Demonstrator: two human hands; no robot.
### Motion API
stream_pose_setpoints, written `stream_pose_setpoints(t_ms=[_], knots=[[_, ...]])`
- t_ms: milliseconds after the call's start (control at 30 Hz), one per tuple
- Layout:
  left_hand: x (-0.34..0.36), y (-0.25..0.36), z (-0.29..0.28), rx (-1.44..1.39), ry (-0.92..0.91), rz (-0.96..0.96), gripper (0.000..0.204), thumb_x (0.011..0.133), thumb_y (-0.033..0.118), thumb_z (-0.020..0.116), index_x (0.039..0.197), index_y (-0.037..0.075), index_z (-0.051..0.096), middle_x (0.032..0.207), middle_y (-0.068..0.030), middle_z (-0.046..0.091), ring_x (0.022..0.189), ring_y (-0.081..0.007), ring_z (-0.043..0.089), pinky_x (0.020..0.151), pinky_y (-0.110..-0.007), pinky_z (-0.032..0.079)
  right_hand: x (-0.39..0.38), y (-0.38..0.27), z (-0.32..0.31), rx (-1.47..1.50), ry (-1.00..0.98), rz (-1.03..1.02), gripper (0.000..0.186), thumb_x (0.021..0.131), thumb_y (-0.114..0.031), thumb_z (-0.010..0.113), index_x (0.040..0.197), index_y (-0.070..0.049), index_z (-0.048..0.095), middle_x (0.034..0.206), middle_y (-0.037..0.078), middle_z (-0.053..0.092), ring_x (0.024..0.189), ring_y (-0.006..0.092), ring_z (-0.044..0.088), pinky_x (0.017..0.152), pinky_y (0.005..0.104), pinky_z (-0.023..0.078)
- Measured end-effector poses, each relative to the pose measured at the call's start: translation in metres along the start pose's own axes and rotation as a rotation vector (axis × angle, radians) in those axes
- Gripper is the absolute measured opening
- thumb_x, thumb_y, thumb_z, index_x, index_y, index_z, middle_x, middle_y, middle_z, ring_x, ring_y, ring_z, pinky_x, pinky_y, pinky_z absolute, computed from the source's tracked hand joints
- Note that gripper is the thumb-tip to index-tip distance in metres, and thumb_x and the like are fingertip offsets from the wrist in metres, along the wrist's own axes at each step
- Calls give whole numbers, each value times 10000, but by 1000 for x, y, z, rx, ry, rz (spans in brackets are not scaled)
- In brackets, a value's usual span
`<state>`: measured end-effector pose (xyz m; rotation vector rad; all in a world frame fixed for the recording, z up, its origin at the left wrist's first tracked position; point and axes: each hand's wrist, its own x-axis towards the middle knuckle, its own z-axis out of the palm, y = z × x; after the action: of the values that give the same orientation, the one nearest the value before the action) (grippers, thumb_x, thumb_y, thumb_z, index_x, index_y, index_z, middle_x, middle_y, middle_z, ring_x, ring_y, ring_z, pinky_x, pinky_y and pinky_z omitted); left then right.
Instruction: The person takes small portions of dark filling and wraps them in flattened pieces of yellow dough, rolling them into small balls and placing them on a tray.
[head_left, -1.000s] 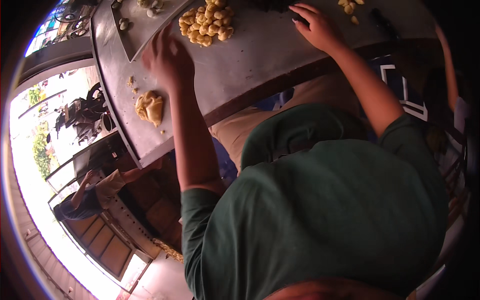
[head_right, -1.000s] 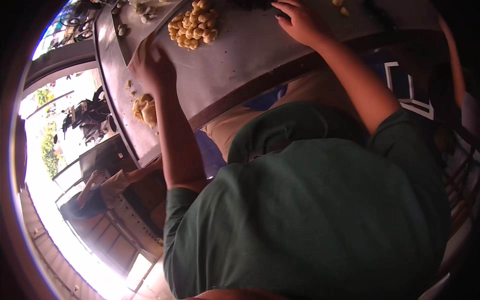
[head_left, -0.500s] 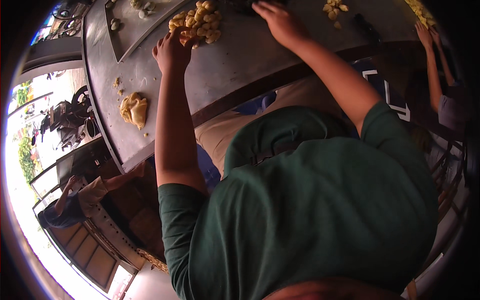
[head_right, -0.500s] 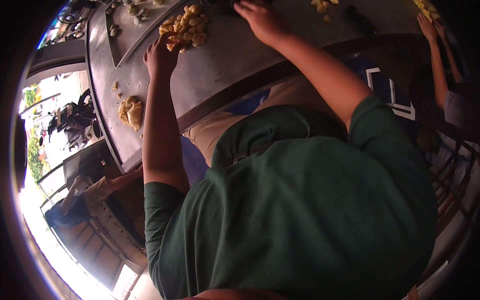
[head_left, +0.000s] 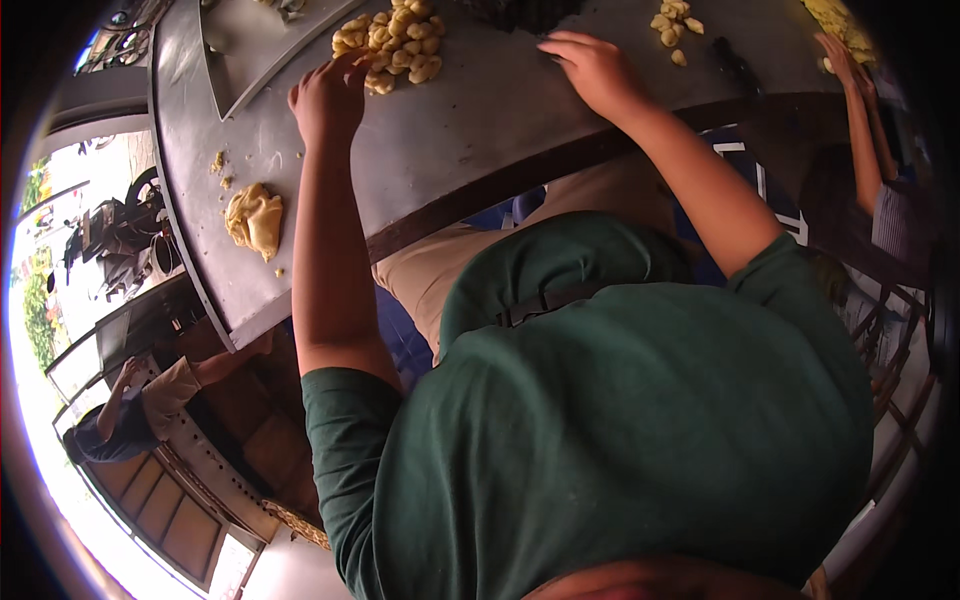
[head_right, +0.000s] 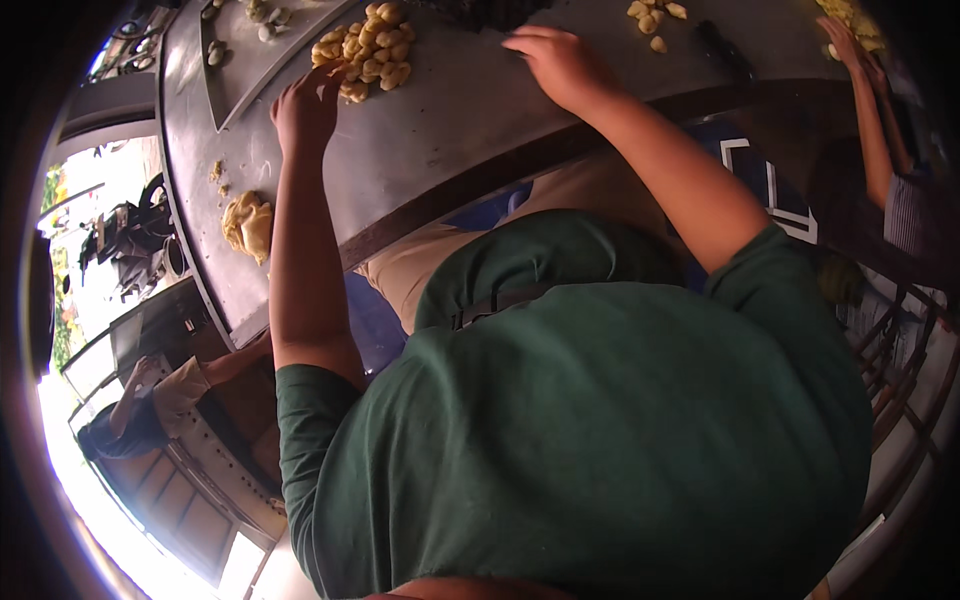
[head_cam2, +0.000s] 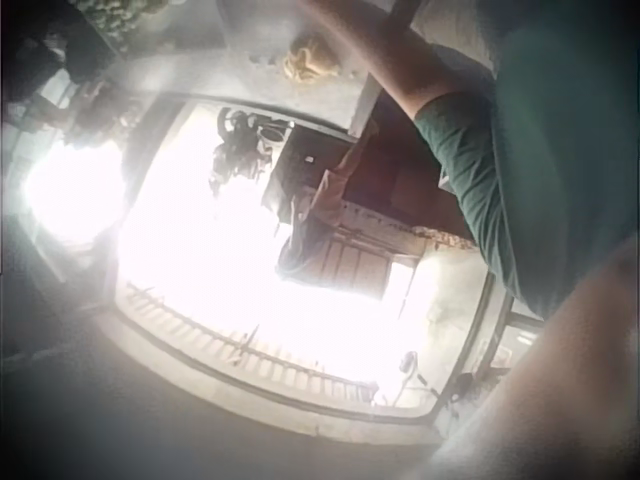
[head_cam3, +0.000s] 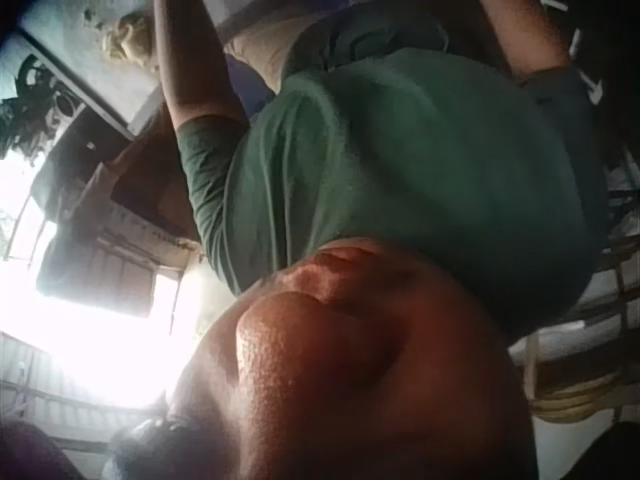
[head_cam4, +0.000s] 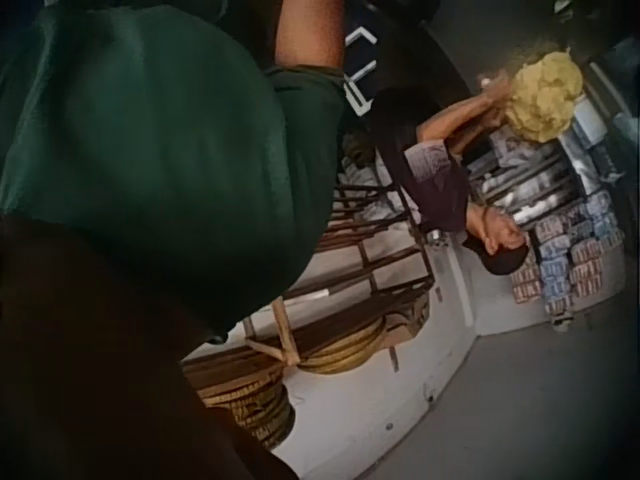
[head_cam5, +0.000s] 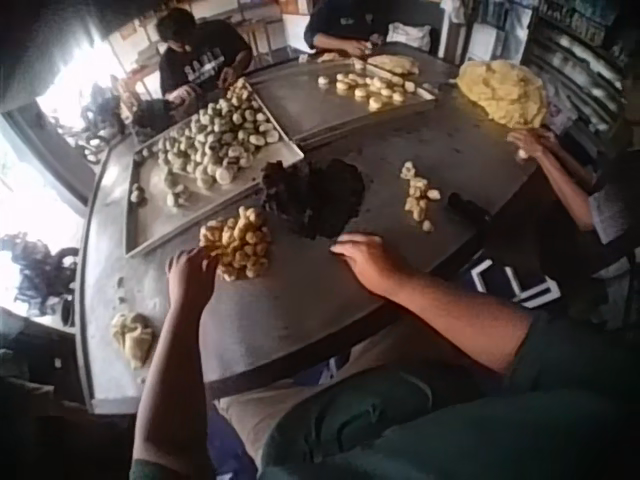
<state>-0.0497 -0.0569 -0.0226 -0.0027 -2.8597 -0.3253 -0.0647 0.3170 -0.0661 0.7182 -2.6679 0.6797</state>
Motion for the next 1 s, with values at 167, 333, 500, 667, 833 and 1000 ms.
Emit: stream_pose_setpoints(t_ms=[167,333,500,667,833,1000], knots=[[11,-1,-8,53,25,-23,200,985,352,609,1072,219,730,1104,-4,741,1122,-242,648,1016,-430,427,38,-30,18,-116,114,-156,343,932,-105,638,1274,-114,672,1305,73,667,1164,330,642,966,399,549],[13,-20,-1,-338,46,-44,223,1000,320,614,1151,184,706,1117,-30,742,1073,-252,690,938,-384,508,23,-27,-9,121,-32,-48,326,937,-182,649,1256,-120,680,1315,87,661,1139,314,659,952,387,561],[13,-3,-5,-141,-4,-26,256,949,395,671,1100,200,739,1048,-35,766,992,-218,722,908,-352,523,-12,-19,-5,19,18,13,283,930,-139,651,1208,-135,701,1263,88,682,1084,316,682,878,428,573],[4,-5,-12,-448,277,-194,114,953,187,677,1017,147,762,1007,-56,758,961,-241,720,877,-369,537,50,3,-15,113,9,306,278,956,-178,641,1227,-139,690,1188,122,706,1039,346,686,881,448,567],[-78,9,-15,-322,400,-100,109,934,155,706,1022,98,676,1101,-91,729,1031,-304,678,939,-391,506,67,78,15,-219,30,391,355,986,-176,607,1328,-78,612,1277,172,659,1115,386,632,928,472,532],[-130,29,-20,-103,158,-100,385,851,377,793,1098,129,633,1152,-77,707,1169,-317,613,1065,-444,388,5,-24,0,-42,9,49,312,980,-112,549,1274,-86,650,1257,128,677,1064,371,669,903,453,566]])
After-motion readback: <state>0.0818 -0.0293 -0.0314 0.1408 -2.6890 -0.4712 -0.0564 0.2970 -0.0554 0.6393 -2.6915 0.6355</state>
